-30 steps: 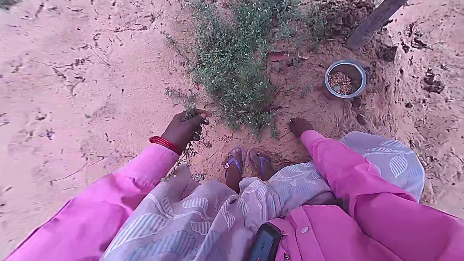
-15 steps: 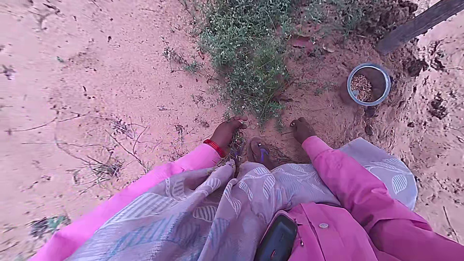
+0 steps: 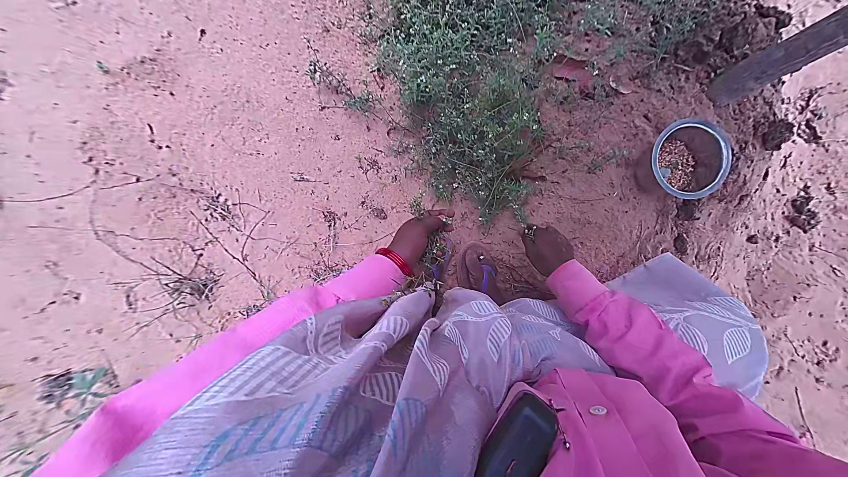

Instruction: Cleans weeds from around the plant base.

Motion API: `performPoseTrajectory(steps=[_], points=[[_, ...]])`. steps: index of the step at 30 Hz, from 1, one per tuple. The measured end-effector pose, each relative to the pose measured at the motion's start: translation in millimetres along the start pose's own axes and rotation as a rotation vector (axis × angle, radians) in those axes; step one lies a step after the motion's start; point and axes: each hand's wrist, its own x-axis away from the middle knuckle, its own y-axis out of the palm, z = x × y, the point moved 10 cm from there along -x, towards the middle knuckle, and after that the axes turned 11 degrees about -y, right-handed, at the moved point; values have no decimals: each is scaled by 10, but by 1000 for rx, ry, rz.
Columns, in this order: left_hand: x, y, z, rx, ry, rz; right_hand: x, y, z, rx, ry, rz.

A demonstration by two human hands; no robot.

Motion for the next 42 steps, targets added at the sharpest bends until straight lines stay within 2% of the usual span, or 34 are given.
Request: performPoseTrajectory(steps=[6,8,12,18,22,25,28,31,33,36,39,42], points=[[-15,17,-9,19,-11,-26,-641,27,485,8,103,4],[3,-25,-18,20,-3,-18,-825,17,459,-12,116,27],[29,-73,-45,9,0,-11,-1072,151,241,58,97,-83],[-42,-65,-86,45,-5,-48,-942,368,41,159,108,-155],[-47,-11,-81,21,-6,-51,-443,406,-149,139,39,-227],[-22,6,-67,-3,16,-40,-9,247,-229,137,-32,-214],[-11,71,-35,-49,27,-42,-41,-186,312,64,25,-53],[10,62,-33,-48,23,-33,-324,-695,1088,-113,184,254],[16,1,-52,-32,21,-24,-476,-932,1443,-317,296,454],[36,-105,-88,44,25,-5,-675,-1130,1554,-377,412,574],[21,-200,-162,80,27,4,-993,-1227,1531,-202,401,576],[-80,-277,-224,53,-23,-15,-1148,-1141,1455,-438,323,646]])
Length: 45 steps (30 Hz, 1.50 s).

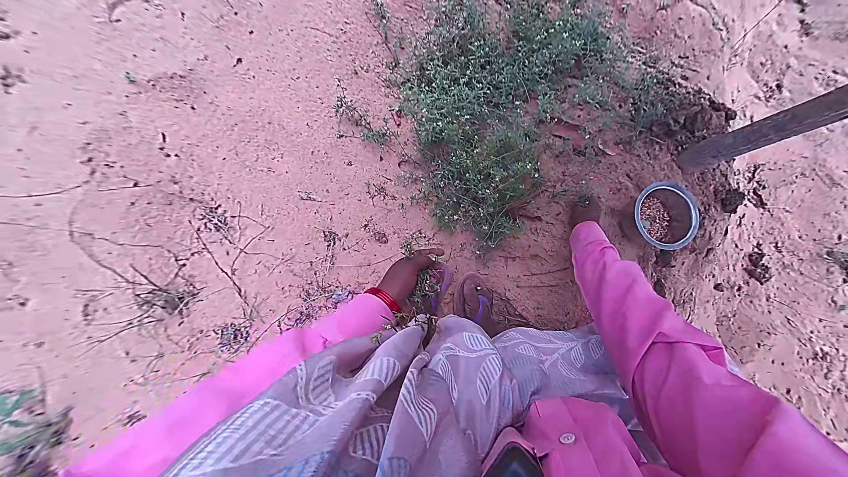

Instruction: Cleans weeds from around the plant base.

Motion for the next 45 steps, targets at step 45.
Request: performPoseTrajectory(steps=[45], points=[[134,-82,38,-99,35,234,147,447,-686,549,-105,-370]])
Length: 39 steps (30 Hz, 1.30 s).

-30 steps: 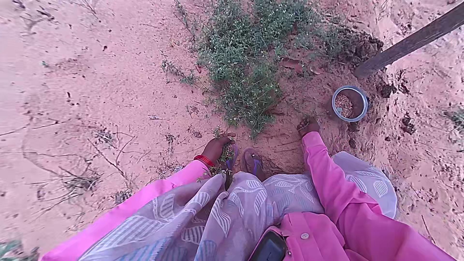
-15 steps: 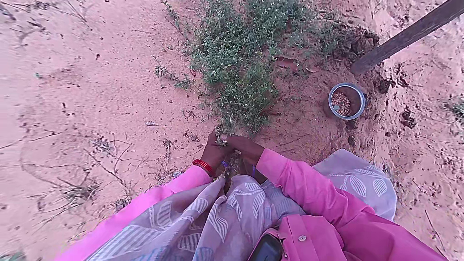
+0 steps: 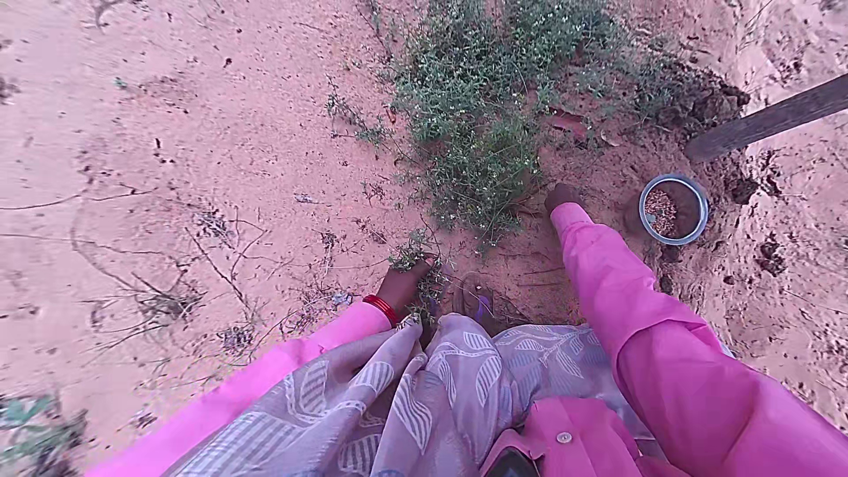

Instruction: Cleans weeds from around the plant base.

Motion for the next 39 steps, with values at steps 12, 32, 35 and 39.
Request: performPoseTrajectory(steps=[12,32,35,39], points=[[150,-10,74,-54,-6,8,210,233,-13,135,-43,-69],[-67,75,37,-27,13,36,781,516,291,23,-75,-70],[-67,132,29,-67,-7,24,759,457,260,80,-213,80],[-14,187,74,-99,7,15,635,479,282,-67,-276,5]])
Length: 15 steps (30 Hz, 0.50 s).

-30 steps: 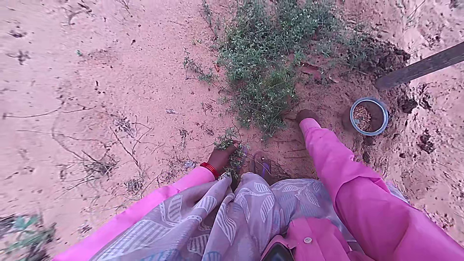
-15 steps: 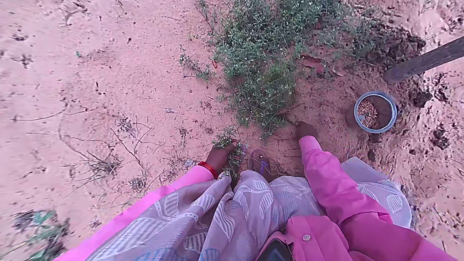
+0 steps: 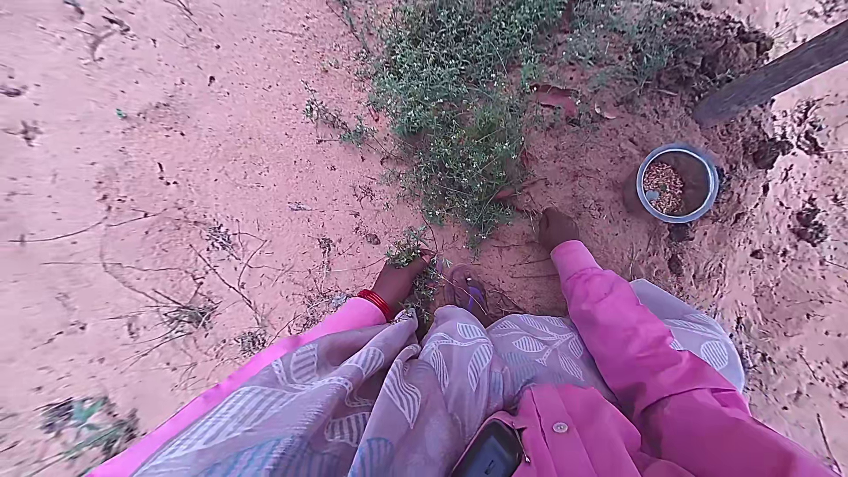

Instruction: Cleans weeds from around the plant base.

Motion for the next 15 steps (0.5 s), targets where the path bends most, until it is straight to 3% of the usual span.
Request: performPoseTrajectory(steps=[6,11,13,15], points=[[124,-9,89,1,5,-16,-4,69,53,-134,46,-114],[159,38,122,-9,-2,-42,281,195,9,-640,229,192],[144,28,102,-16,-24,-39,380,151,25,-749,284,215],[132,4,105,-35,-17,-33,622,188,-74,-1045,328,292]])
